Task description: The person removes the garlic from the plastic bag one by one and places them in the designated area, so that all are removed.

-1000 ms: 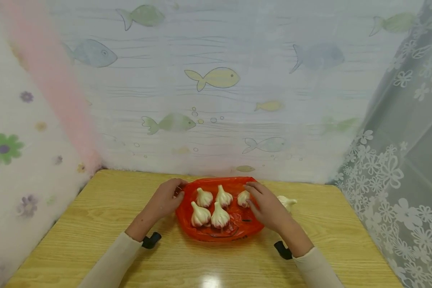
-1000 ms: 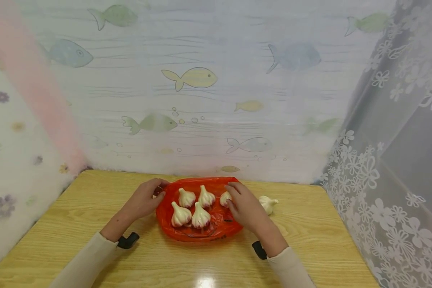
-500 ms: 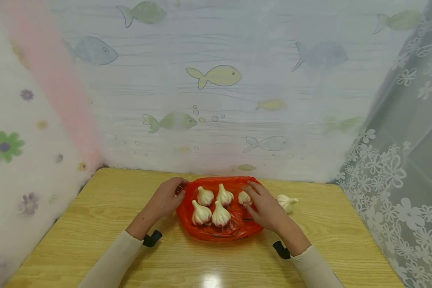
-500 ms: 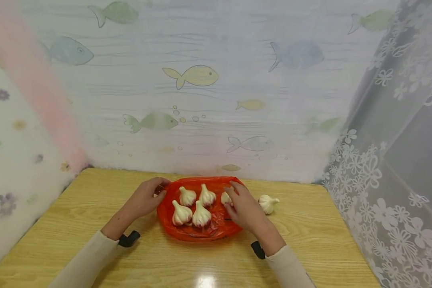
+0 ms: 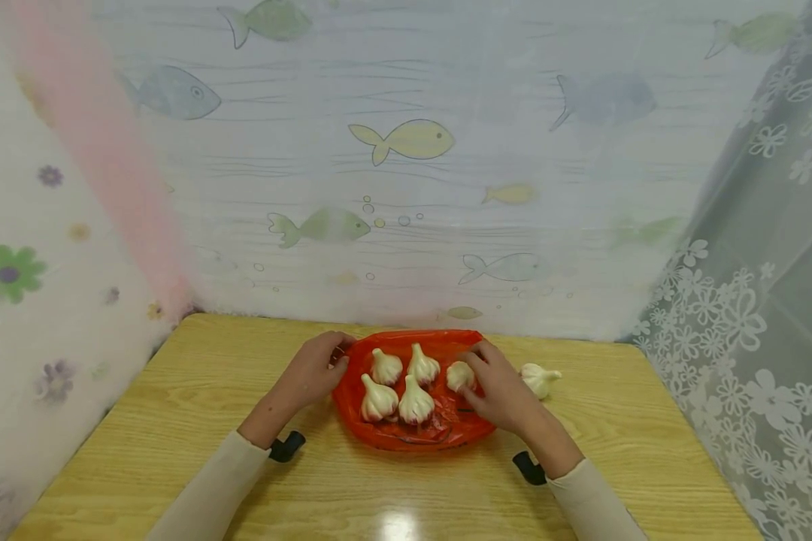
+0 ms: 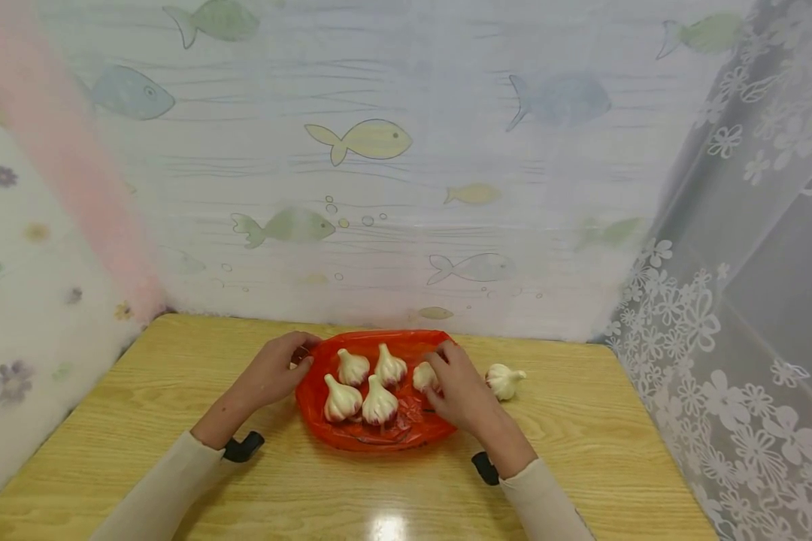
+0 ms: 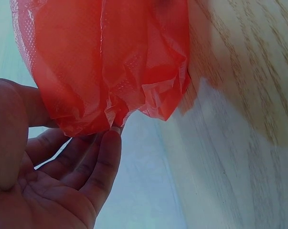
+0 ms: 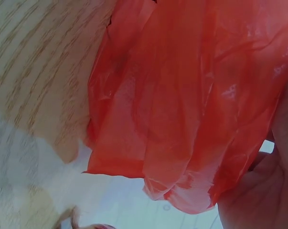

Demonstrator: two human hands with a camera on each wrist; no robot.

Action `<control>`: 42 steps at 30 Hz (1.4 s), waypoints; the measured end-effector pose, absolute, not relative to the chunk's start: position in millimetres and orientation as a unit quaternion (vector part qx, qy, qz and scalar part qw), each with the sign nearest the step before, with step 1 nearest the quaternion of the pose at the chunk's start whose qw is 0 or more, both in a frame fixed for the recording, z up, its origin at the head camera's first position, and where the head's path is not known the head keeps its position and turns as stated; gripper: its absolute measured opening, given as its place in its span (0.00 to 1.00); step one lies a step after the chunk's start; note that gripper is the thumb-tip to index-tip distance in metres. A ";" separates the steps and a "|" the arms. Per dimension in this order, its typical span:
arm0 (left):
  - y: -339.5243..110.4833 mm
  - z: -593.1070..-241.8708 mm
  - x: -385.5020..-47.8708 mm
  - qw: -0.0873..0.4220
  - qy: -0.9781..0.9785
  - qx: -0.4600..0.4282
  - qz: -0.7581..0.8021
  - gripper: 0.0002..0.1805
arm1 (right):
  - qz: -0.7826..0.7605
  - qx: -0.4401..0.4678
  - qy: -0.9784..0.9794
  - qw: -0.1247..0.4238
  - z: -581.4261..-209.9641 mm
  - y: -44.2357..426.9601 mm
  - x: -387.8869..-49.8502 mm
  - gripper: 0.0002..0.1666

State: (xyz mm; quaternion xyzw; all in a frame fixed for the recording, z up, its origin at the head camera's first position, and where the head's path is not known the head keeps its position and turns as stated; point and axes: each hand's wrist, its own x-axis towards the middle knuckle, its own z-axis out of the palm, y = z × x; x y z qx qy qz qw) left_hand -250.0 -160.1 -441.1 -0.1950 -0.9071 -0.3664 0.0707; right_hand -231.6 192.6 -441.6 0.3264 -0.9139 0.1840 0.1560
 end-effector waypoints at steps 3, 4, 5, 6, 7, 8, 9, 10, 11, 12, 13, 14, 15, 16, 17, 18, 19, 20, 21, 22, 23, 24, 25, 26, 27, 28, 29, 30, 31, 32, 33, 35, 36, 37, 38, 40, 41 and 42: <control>-160.1 -440.7 -250.1 0.070 -0.907 -0.194 -0.367 0.14 | 0.185 0.325 -0.916 0.143 -441.9 191.7 -230.3 0.25; -160.1 -440.6 -250.2 0.070 -0.907 -0.194 -0.368 0.14 | 0.183 0.324 -0.917 0.141 -442.4 191.6 -230.0 0.24; -160.1 -440.5 -250.2 0.069 -0.907 -0.194 -0.367 0.14 | 0.182 0.323 -0.918 0.138 -442.8 191.5 -229.6 0.24; -160.1 -440.5 -250.3 0.068 -0.907 -0.194 -0.367 0.14 | 0.181 0.323 -0.919 0.137 -443.0 191.3 -229.4 0.24; -160.2 -440.5 -250.4 0.067 -0.907 -0.193 -0.368 0.14 | 0.180 0.321 -0.920 0.135 -442.9 191.1 -229.0 0.24; -160.2 -440.4 -250.4 0.067 -0.907 -0.193 -0.368 0.14 | 0.179 0.320 -0.921 0.132 -442.7 190.9 -228.6 0.24; -160.3 -440.3 -250.3 0.066 -0.907 -0.193 -0.367 0.14 | 0.179 0.319 -0.922 0.128 -442.3 190.7 -228.4 0.24; -160.3 -440.2 -250.3 0.065 -0.908 -0.193 -0.368 0.14 | 0.177 0.317 -0.923 0.126 -442.2 190.4 -228.2 0.24; -160.3 -440.0 -250.1 0.064 -0.908 -0.192 -0.368 0.14 | 0.176 0.315 -0.925 0.121 -441.6 190.1 -227.9 0.24; -160.3 -439.8 -250.0 0.064 -0.908 -0.192 -0.368 0.14 | 0.175 0.313 -0.926 0.118 -441.3 189.8 -227.6 0.25; -160.3 -439.7 -250.0 0.063 -0.908 -0.191 -0.367 0.14 | 0.173 0.311 -0.928 0.114 -441.2 189.6 -227.4 0.25; -160.2 -439.5 -249.9 0.062 -0.909 -0.190 -0.367 0.14 | 0.169 0.310 -0.929 0.111 -441.3 189.4 -227.3 0.26; -160.0 -439.4 -249.9 0.062 -0.909 -0.190 -0.366 0.14 | 0.166 0.309 -0.930 0.110 -441.5 189.3 -227.3 0.26; -160.0 -439.4 -249.8 0.061 -0.909 -0.189 -0.366 0.14 | 0.163 0.308 -0.931 0.110 -442.1 189.2 -227.5 0.26; -159.9 -439.3 -249.8 0.060 -0.909 -0.189 -0.366 0.14 | 0.162 0.308 -0.931 0.109 -442.1 189.0 -227.6 0.26; -159.8 -439.3 -249.8 0.060 -0.910 -0.188 -0.366 0.14 | 0.160 0.307 -0.932 0.110 -442.3 188.9 -227.7 0.26; -159.8 -439.2 -249.6 0.060 -0.909 -0.187 -0.367 0.14 | 0.159 0.307 -0.932 0.109 -442.6 188.8 -227.7 0.26; -159.8 -439.2 -249.5 0.060 -0.909 -0.187 -0.367 0.14 | 0.158 0.307 -0.932 0.109 -442.8 188.7 -227.7 0.27; -159.9 -439.0 -249.3 0.061 -0.909 -0.188 -0.368 0.14 | 0.158 0.306 -0.932 0.108 -443.0 188.6 -227.6 0.27; -159.9 -439.0 -249.2 0.063 -0.908 -0.189 -0.368 0.14 | 0.158 0.306 -0.933 0.106 -443.2 188.5 -227.5 0.27; -159.8 -439.2 -249.3 0.063 -0.908 -0.190 -0.369 0.14 | 0.159 0.306 -0.933 0.102 -443.0 188.3 -227.2 0.28; -159.8 -439.4 -249.3 0.065 -0.908 -0.192 -0.368 0.14 | 0.158 0.305 -0.934 0.099 -443.3 188.2 -226.9 0.28; -159.7 -439.5 -249.3 0.066 -0.908 -0.193 -0.367 0.14 | 0.157 0.306 -0.934 0.096 -443.7 188.1 -226.7 0.29; -159.5 -439.8 -249.5 0.066 -0.908 -0.194 -0.365 0.14 | 0.155 0.306 -0.935 0.093 -443.9 188.0 -226.5 0.30; -159.3 -439.9 -249.7 0.065 -0.909 -0.193 -0.364 0.14 | 0.153 0.307 -0.935 0.091 -444.3 187.9 -226.3 0.30; -159.2 -440.3 -249.8 0.063 -0.909 -0.192 -0.364 0.14 | 0.151 0.309 -0.934 0.090 -444.6 187.9 -226.2 0.30; -159.1 -440.5 -249.9 0.062 -0.910 -0.190 -0.363 0.14 | 0.151 0.311 -0.934 0.091 -444.8 187.7 -225.9 0.31; -159.1 -440.5 -249.9 0.060 -0.910 -0.188 -0.363 0.14 | 0.150 0.314 -0.933 0.093 -445.1 187.6 -225.8 0.31; -159.1 -440.6 -250.0 0.060 -0.911 -0.187 -0.364 0.14 | 0.149 0.317 -0.932 0.095 -445.4 187.5 -225.8 0.31; -159.2 -440.7 -249.9 0.059 -0.910 -0.186 -0.365 0.14 | 0.147 0.319 -0.931 0.098 -445.5 187.3 -225.8 0.31; -159.2 -440.7 -249.9 0.058 -0.911 -0.184 -0.365 0.14 | 0.146 0.321 -0.930 0.101 -445.8 187.2 -225.8 0.31; -159.3 -440.7 -249.8 0.056 -0.912 -0.180 -0.365 0.14 | 0.143 0.325 -0.929 0.108 -446.3 186.8 -225.9 0.32; -159.3 -440.7 -249.7 0.055 -0.912 -0.178 -0.365 0.14 | 0.140 0.326 -0.928 0.111 -447.1 187.0 -226.4 0.32; -159.4 -440.9 -249.5 0.058 -0.912 -0.179 -0.363 0.14 | 0.138 0.327 -0.928 0.114 -447.7 187.0 -226.8 0.32; -159.3 -440.9 -249.5 0.057 -0.913 -0.176 -0.363 0.14 | 0.136 0.328 -0.927 0.118 -448.1 187.0 -227.0 0.31; -159.3 -440.9 -249.6 0.059 -0.914 -0.174 -0.362 0.14 | 0.132 0.332 -0.925 0.126 -449.1 187.2 -227.7 0.31; -159.2 -441.0 -249.6 0.060 -0.914 -0.174 -0.361 0.13 | 0.129 0.334 -0.925 0.129 -449.6 187.4 -227.9 0.31; -159.1 -441.2 -249.8 0.061 -0.914 -0.175 -0.361 0.13 | 0.127 0.336 -0.924 0.133 -449.9 187.4 -228.2 0.31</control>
